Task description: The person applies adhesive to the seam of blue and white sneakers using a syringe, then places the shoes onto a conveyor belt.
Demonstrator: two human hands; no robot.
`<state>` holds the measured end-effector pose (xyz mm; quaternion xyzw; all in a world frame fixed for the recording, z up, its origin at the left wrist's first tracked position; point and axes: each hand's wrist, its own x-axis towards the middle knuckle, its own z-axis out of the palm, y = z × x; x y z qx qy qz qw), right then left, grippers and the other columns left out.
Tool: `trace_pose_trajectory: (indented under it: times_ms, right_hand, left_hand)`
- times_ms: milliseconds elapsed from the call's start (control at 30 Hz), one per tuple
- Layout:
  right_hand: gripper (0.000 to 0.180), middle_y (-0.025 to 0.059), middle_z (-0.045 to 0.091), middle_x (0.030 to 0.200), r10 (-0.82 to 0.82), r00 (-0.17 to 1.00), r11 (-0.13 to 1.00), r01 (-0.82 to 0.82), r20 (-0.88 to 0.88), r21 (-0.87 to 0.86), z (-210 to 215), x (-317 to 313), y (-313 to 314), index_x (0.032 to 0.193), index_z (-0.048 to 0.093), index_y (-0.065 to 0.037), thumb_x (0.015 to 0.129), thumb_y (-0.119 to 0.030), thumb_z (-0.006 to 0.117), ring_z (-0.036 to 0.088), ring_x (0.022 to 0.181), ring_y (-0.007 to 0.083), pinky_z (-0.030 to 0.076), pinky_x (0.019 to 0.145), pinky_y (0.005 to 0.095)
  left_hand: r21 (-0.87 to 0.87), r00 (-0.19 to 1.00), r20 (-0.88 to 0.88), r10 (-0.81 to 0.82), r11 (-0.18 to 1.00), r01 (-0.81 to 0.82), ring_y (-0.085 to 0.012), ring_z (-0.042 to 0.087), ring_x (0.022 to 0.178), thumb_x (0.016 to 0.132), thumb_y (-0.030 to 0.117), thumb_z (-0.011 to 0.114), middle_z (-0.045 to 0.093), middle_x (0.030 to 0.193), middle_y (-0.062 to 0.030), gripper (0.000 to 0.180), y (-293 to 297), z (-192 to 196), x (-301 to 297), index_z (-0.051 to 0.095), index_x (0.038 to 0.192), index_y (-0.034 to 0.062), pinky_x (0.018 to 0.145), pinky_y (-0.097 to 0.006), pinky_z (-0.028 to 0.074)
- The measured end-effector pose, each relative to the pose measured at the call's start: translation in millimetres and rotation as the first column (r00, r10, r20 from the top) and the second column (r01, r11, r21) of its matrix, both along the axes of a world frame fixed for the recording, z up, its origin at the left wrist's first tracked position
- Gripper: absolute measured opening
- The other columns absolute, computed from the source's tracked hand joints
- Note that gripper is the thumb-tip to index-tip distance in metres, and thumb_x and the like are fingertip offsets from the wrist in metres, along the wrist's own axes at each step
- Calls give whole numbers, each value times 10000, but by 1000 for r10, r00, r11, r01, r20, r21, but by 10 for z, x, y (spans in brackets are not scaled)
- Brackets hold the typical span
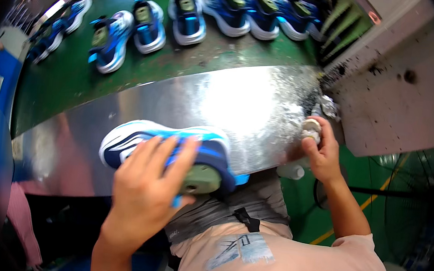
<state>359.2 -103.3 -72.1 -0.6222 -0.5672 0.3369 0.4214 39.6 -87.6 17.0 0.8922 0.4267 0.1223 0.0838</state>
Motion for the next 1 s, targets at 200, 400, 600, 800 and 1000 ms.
trace_pose_trajectory:
  times_ms: [200, 400, 600, 800, 1000]
  right_hand:
    - [365, 2, 522, 921, 16, 998, 999, -14, -65, 34, -1, 286, 57, 1154, 458, -30, 849, -197, 569, 480, 778, 63, 408, 667, 197]
    - [528, 35, 509, 769, 154, 904, 983, -181, -398, -31, 581, 75, 111, 1158, 416, -50, 836, -466, 467, 412, 569, 40, 330, 469, 155]
    - [748, 56, 483, 634, 518, 246, 582, -803, -819, 127, 1251, -890, 695, 1196, 326, -51, 812, -692, 306, 385, 433, 66, 312, 370, 182]
    - [836, 86, 487, 619, 317, 195, 349, -934, -928, -77, 1285, -1371, 874, 1225, 335, -34, 804, -732, 149, 369, 432, 96, 332, 393, 199]
    - [862, 87, 471, 598, 272, 384, 368, -889, -883, -273, 1346, -1492, 801, 1224, 341, -13, 803, -733, 122, 359, 434, 93, 319, 384, 187]
  left_hand:
    - [203, 936, 327, -133, 977, 68, -291, 592, 911, 514, 22, 643, 619, 949, -154, 400, -166, -292, 190, 637, 913, -10, 794, -375, 483]
    - [327, 934, 353, -65, 943, -57, -200, 618, 897, 712, 78, 624, 653, 931, -67, 199, -573, -485, 392, 672, 905, 89, 816, -318, 477]
    - [322, 934, 355, -42, 943, -80, -189, 607, 941, 764, 95, 586, 649, 978, -54, 192, -653, -498, 416, 667, 939, 94, 874, -314, 457]
    - [343, 898, 435, -70, 935, -93, -197, 597, 957, 781, 109, 555, 636, 1000, -61, 177, -664, -502, 614, 656, 923, 73, 889, -320, 450]
    - [378, 882, 462, -97, 921, -96, -197, 591, 961, 802, 154, 526, 626, 1015, -91, 198, -729, -468, 704, 640, 925, 48, 898, -319, 440]
